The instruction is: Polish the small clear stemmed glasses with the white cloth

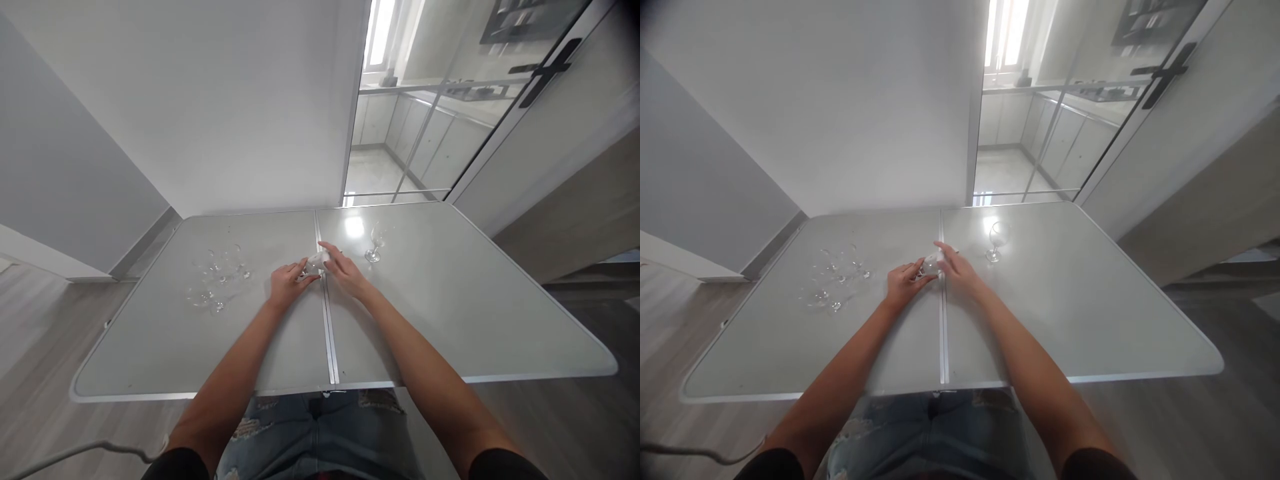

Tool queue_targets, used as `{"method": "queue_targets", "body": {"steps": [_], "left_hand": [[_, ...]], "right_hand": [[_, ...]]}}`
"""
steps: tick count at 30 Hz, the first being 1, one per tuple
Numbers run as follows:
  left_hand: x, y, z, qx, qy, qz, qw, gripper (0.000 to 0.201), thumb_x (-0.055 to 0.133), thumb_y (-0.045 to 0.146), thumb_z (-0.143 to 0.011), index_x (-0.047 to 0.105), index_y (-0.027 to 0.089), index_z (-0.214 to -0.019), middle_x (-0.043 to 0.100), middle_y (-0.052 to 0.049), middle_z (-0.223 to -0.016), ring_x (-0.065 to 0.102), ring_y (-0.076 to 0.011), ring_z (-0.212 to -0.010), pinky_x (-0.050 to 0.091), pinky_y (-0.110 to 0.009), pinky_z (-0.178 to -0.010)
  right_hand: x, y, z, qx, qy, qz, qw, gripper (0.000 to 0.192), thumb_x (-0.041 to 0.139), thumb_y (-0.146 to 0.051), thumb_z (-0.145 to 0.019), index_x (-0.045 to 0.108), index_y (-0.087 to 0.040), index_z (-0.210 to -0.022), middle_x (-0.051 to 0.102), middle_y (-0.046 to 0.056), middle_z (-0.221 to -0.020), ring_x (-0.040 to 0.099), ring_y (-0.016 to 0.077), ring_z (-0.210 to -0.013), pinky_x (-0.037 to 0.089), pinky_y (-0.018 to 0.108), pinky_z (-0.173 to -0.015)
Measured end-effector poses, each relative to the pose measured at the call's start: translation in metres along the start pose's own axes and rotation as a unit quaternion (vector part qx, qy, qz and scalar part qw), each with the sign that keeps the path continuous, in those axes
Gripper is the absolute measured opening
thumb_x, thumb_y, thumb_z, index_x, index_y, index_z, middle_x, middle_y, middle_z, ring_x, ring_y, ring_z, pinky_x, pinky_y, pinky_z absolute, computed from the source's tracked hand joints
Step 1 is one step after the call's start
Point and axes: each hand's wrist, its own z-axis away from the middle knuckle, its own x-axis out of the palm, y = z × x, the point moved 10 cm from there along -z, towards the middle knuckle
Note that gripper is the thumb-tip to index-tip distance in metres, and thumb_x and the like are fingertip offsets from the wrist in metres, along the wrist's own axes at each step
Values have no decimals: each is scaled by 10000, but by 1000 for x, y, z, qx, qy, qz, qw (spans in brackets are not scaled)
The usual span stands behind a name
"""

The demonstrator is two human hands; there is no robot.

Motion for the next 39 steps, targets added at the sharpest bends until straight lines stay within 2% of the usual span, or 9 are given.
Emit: {"method": "queue_targets", "body": {"steps": [2, 5, 10, 16, 21, 24, 28, 33, 39], "left_hand": [[0, 0, 0, 10, 9, -15, 1000, 518, 686, 631, -827, 732, 214, -1132, 717, -27, -682, 615, -134, -565, 382, -267, -593], [4, 3, 1, 29, 4, -26, 999, 518, 685, 633, -827, 736, 204, -1112, 722, -34, -680, 621, -139, -560, 384, -274, -595], [2, 5, 2, 44, -3, -28, 999, 504, 684, 630, -829, 739, 203, -1091, 719, -22, -673, 621, -134, -559, 381, -268, -590], [-4, 9, 1, 68, 0, -21, 997, 490, 691, 596, -842, 727, 207, -1138, 716, -19, -677, 607, -130, -558, 382, -267, -599], [-2, 2, -1, 43, 11, -28, 999, 514, 679, 620, -839, 728, 207, -1142, 712, -35, -671, 618, -146, -568, 380, -276, -594], [0, 3, 1, 54, 4, -26, 998, 501, 686, 620, -833, 732, 216, -1125, 724, -39, -690, 624, -149, -575, 389, -279, -606], [-1, 6, 2, 67, -3, -25, 997, 480, 691, 613, -833, 739, 222, -1107, 727, -33, -694, 618, -141, -567, 385, -278, -599], [-2, 11, 0, 67, -5, -13, 998, 472, 685, 605, -843, 738, 223, -1115, 716, -21, -675, 609, -133, -563, 390, -273, -601], [-3, 7, -1, 49, 29, -22, 998, 495, 698, 595, -838, 720, 213, -1152, 708, -19, -653, 609, -135, -548, 388, -275, -596]], "right_hand": [[8, -1, -1, -28, -26, 68, 997, 688, 401, -638, -982, 378, -235, -1540, 648, 93, -1201, 576, 260, -1095, 408, 404, -1012], [14, 2, -3, -27, -44, 127, 991, 670, 352, -596, -1013, 347, -215, -1565, 691, 83, -1026, 603, 259, -1020, 397, 423, -1014], [13, 3, -4, 25, -41, 82, 995, 600, 351, -620, -1007, 540, -223, -1416, 631, 29, -793, 590, 220, -841, 438, 369, -883], [1, 15, 0, 52, 15, -110, 993, 556, 272, -617, -1019, 617, -218, -1198, 599, 34, -905, 539, 174, -789, 449, 308, -769], [8, 4, 0, -14, -9, -3, 1000, 581, 416, -589, -992, 456, -258, -1468, 643, 77, -1137, 580, 226, -987, 430, 368, -939], [14, 4, -2, -2, -26, 60, 998, 575, 414, -539, -1001, 454, -241, -1491, 666, 66, -989, 579, 229, -910, 430, 378, -907], [11, 14, -3, 54, -29, 1, 998, 470, 401, -474, -1005, 565, -234, -1375, 613, 19, -833, 539, 191, -792, 433, 329, -797], [-5, 21, 0, 86, 27, -152, 984, 442, 435, -519, -980, 612, -208, -1240, 548, 0, -781, 481, 158, -697, 406, 280, -668], [-1, -1, 0, -10, 32, -12, 999, 509, 403, -505, -1004, 524, -233, -1417, 654, 66, -1038, 562, 218, -920, 426, 358, -895]]}}
